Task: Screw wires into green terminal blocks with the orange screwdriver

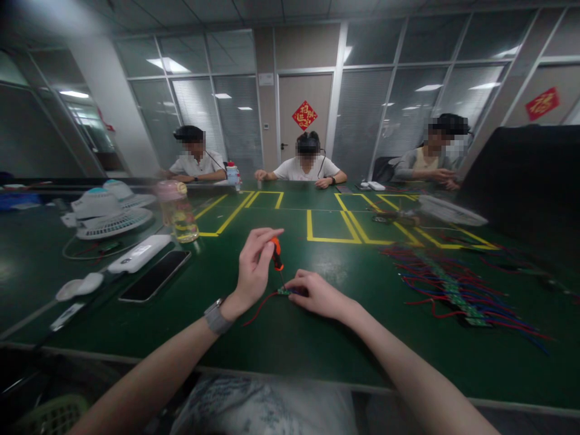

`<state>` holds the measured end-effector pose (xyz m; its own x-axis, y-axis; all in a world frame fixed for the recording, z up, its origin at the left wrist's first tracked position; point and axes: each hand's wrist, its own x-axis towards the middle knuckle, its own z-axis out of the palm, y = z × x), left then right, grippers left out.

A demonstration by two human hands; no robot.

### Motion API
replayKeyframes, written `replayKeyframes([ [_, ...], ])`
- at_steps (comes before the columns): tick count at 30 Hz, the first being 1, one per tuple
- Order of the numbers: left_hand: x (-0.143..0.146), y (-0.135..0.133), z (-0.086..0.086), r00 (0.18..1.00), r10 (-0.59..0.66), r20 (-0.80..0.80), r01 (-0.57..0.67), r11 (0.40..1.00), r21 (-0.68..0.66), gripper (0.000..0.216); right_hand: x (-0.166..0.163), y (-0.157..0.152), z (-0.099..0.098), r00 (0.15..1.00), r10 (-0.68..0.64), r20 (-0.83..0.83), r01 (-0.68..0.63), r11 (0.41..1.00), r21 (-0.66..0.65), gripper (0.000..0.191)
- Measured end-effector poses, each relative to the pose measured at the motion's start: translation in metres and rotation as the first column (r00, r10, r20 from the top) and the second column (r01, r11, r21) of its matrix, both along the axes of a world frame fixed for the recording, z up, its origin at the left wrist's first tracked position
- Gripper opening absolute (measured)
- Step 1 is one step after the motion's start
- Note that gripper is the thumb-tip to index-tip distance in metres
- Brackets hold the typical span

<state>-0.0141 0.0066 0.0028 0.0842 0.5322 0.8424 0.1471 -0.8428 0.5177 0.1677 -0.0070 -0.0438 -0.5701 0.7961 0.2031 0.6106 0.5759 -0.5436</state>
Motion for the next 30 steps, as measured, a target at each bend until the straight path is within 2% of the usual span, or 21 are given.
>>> replayKeyframes([
  [5,0.001,0.0016,-0.0033,0.995,-0.091,0.04,0.094,0.992,-0.081,0.03,-0.0003,-0.0002,0.0008,1.0,0.001,-0.001,-0.001,1.0,0.002,0.027],
  [13,0.0013,0.0,0.0015,1.0,0.022,-0.015,-0.022,1.0,-0.008,0.017,-0.0009,-0.0011,0.0023,1.0,-0.005,0.013,0.005,1.0,0.007,0.027],
  [19,0.0003,0.0001,-0.0002,0.999,-0.041,0.017,0.042,0.999,-0.035,0.028,0.0004,0.0003,0.0008,1.0,0.009,0.015,-0.01,1.0,0.015,0.027],
  [23,0.0013,0.0018,-0.0023,0.995,-0.073,0.062,0.078,0.993,-0.084,0.026,0.0002,0.0002,0.0,1.0,0.009,0.011,-0.009,1.0,0.011,0.027],
  [30,0.0008,-0.0013,0.0013,0.998,0.052,0.024,-0.052,0.999,0.009,0.015,0.0,-0.0004,0.0004,1.0,-0.001,0.017,0.0,1.0,0.019,0.028],
])
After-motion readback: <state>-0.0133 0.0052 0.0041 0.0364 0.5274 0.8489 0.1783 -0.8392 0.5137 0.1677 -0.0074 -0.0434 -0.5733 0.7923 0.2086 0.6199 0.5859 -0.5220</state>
